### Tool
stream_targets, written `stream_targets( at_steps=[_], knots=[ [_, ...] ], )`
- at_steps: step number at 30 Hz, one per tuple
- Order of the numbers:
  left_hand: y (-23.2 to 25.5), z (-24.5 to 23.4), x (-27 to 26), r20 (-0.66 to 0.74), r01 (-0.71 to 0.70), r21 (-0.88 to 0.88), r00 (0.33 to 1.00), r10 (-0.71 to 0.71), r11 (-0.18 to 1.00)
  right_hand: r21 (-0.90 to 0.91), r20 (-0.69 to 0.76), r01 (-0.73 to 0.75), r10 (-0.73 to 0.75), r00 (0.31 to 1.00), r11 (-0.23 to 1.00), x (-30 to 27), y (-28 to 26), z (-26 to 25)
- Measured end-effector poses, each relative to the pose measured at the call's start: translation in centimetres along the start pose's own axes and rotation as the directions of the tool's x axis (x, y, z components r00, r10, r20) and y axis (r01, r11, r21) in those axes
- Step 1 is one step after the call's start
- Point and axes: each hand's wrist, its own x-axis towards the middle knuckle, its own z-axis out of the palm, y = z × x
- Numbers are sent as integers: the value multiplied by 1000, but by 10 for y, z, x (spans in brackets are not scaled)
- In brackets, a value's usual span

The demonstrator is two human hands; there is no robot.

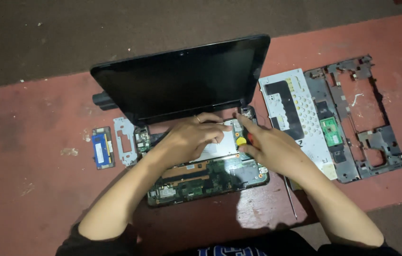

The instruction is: Disassembling a laptop to remove the hard drive and other internal components using a screwdriver

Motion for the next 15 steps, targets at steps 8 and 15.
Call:
stream_targets(
  at_steps=[8,15],
  knots=[
    [12,-13,5,-33,7,-47,999,-9,999,141,-112,7,9,994,990,-2,5,3],
    [21,-45,5,-143,9,-137,989,-29,991,76,-221,87,-68,973,993,7,22,15]
  ],
)
